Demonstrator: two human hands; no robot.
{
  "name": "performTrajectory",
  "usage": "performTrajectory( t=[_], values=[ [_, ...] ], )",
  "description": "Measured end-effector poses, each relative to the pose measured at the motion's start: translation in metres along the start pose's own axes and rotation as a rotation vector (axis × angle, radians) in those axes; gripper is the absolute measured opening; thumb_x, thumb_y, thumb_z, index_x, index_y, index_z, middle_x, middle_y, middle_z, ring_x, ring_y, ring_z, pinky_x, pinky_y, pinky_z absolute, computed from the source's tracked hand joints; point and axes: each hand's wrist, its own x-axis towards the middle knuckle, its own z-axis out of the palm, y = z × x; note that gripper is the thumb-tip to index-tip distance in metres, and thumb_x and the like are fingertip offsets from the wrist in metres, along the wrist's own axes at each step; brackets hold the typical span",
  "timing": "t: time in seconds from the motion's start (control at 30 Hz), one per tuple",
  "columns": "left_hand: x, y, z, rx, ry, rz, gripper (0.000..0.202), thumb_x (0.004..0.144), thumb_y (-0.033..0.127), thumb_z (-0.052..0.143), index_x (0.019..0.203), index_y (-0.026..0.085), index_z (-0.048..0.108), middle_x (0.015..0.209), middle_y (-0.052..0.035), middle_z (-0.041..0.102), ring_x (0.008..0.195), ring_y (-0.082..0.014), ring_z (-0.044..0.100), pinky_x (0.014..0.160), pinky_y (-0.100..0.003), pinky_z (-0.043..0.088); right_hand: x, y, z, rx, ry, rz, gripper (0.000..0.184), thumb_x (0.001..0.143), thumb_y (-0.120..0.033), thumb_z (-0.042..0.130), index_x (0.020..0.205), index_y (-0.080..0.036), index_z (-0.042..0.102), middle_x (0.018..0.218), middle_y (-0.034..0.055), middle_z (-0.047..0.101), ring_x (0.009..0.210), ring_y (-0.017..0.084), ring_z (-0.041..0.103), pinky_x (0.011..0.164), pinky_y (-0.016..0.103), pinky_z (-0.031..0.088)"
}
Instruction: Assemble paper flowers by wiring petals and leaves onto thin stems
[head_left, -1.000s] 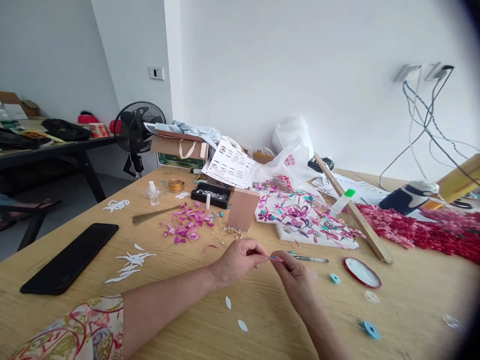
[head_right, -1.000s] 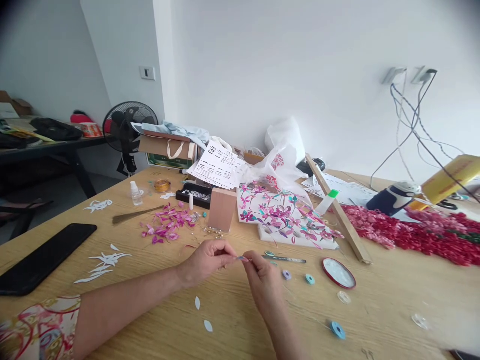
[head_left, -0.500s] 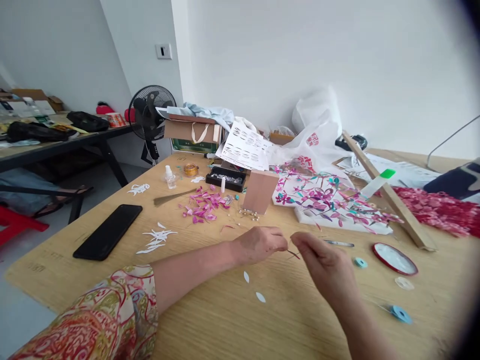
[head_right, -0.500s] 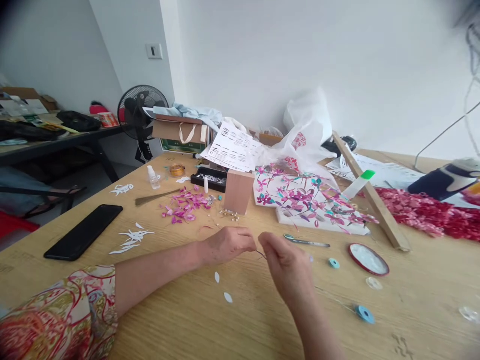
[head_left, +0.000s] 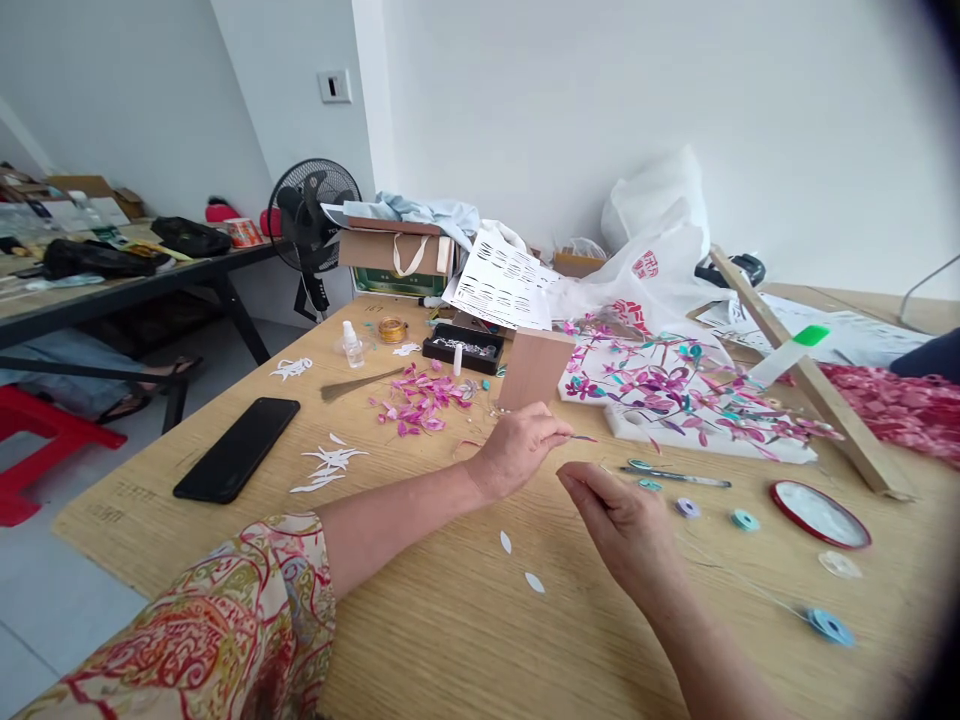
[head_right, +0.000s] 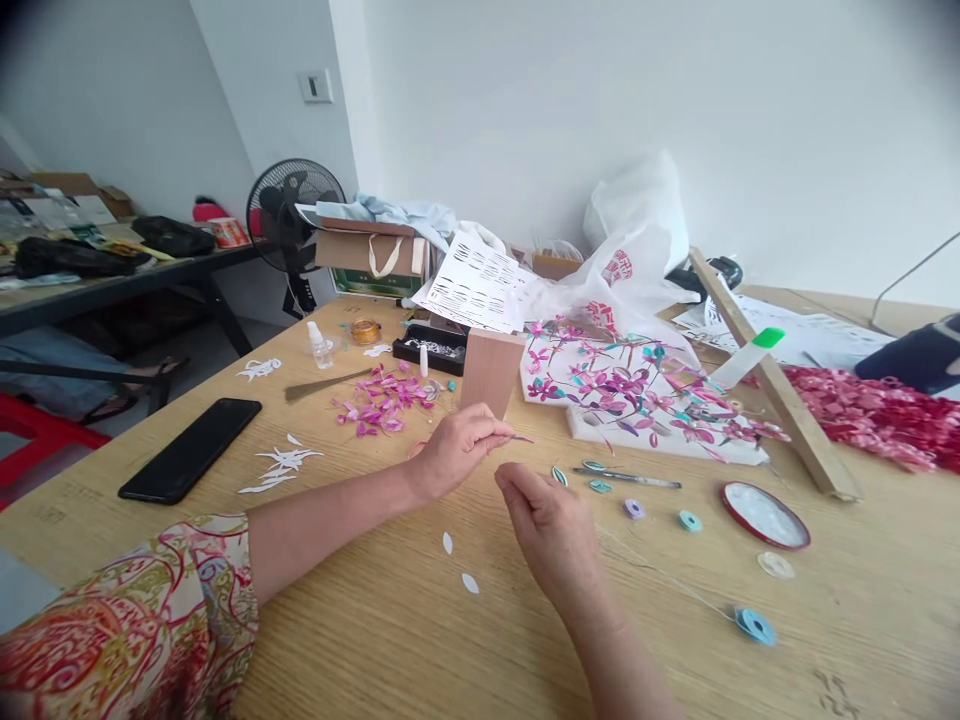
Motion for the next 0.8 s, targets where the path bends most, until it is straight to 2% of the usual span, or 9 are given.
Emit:
performTrajectory(
  t=[0.1, 0.27, 0.43, 0.53, 0.6, 0.7, 0.8],
  values=[
    [0.002, 0.001, 0.000, -0.092, -0.001, -0.050, 0.012, 0.075, 0.016, 0.052, 0.076, 0.015, 0.064, 0.068, 0.0011, 0.048, 0.067, -0.0091, 0.049, 0.064, -0.021, 0.038, 0.000, 0.002, 0.000, -0.014, 0.005, -0.005, 0.028, 0.084, -0.034, 0.036, 0.073, -0.022, 0.059, 0.051, -0.0028, 0.054, 0.048, 0.011, 0.049, 0.047, 0.020, 0.034],
    [0.010, 0.015, -0.013, -0.549, -0.001, -0.296, 0.013, 0.071, 0.023, 0.056, 0.076, 0.013, 0.062, 0.065, 0.0025, 0.049, 0.051, -0.0039, 0.041, 0.049, -0.017, 0.034, 0.001, 0.005, -0.008, 0.021, -0.001, 0.076, 0.028, 0.083, -0.036, 0.037, 0.074, -0.021, 0.060, 0.055, -0.0016, 0.059, 0.049, 0.012, 0.053, 0.047, 0.020, 0.034],
    [0.016, 0.029, -0.030, -0.826, 0.037, -0.345, 0.013, 0.066, 0.023, 0.062, 0.072, 0.012, 0.060, 0.056, 0.0046, 0.046, 0.049, -0.0019, 0.038, 0.047, -0.015, 0.029, 0.005, 0.009, -0.018, 0.072, -0.019, 0.151, 0.031, 0.081, -0.041, 0.039, 0.069, -0.021, 0.060, 0.055, -0.0015, 0.059, 0.050, 0.012, 0.053, 0.047, 0.021, 0.037],
    [0.017, 0.028, -0.031, -0.819, 0.074, -0.341, 0.012, 0.066, 0.023, 0.061, 0.071, 0.012, 0.060, 0.054, 0.0047, 0.045, 0.048, -0.0023, 0.038, 0.046, -0.016, 0.029, 0.004, 0.028, -0.025, 0.086, -0.141, 0.163, 0.033, 0.080, -0.043, 0.038, 0.069, -0.022, 0.061, 0.060, -0.0004, 0.061, 0.054, 0.014, 0.055, 0.049, 0.022, 0.040],
    [0.016, 0.024, -0.027, -0.741, 0.105, -0.339, 0.012, 0.066, 0.023, 0.060, 0.069, 0.012, 0.060, 0.053, 0.0046, 0.045, 0.047, -0.0028, 0.038, 0.046, -0.016, 0.030, -0.002, 0.046, -0.037, -0.011, -0.165, 0.154, 0.030, 0.076, -0.046, 0.043, 0.080, -0.024, 0.064, 0.075, 0.0030, 0.066, 0.064, 0.018, 0.059, 0.053, 0.026, 0.043],
    [0.014, 0.018, -0.020, -0.574, 0.116, -0.340, 0.013, 0.068, 0.023, 0.057, 0.070, 0.011, 0.060, 0.055, 0.0038, 0.047, 0.047, -0.0031, 0.038, 0.046, -0.016, 0.031, -0.014, 0.062, -0.067, -0.307, -0.021, 0.163, 0.048, 0.065, -0.052, 0.054, 0.102, -0.022, 0.060, 0.095, 0.0111, 0.065, 0.075, 0.028, 0.060, 0.055, 0.034, 0.043],
    [0.012, 0.017, -0.015, -0.476, 0.086, -0.342, 0.013, 0.069, 0.023, 0.055, 0.071, 0.012, 0.061, 0.057, 0.0034, 0.046, 0.048, -0.0043, 0.040, 0.045, -0.017, 0.032, -0.015, 0.049, -0.090, -0.398, 0.126, 0.177, 0.046, 0.068, -0.055, 0.048, 0.099, -0.022, 0.060, 0.103, 0.0121, 0.061, 0.077, 0.029, 0.059, 0.060, 0.039, 0.042]
  ],
)
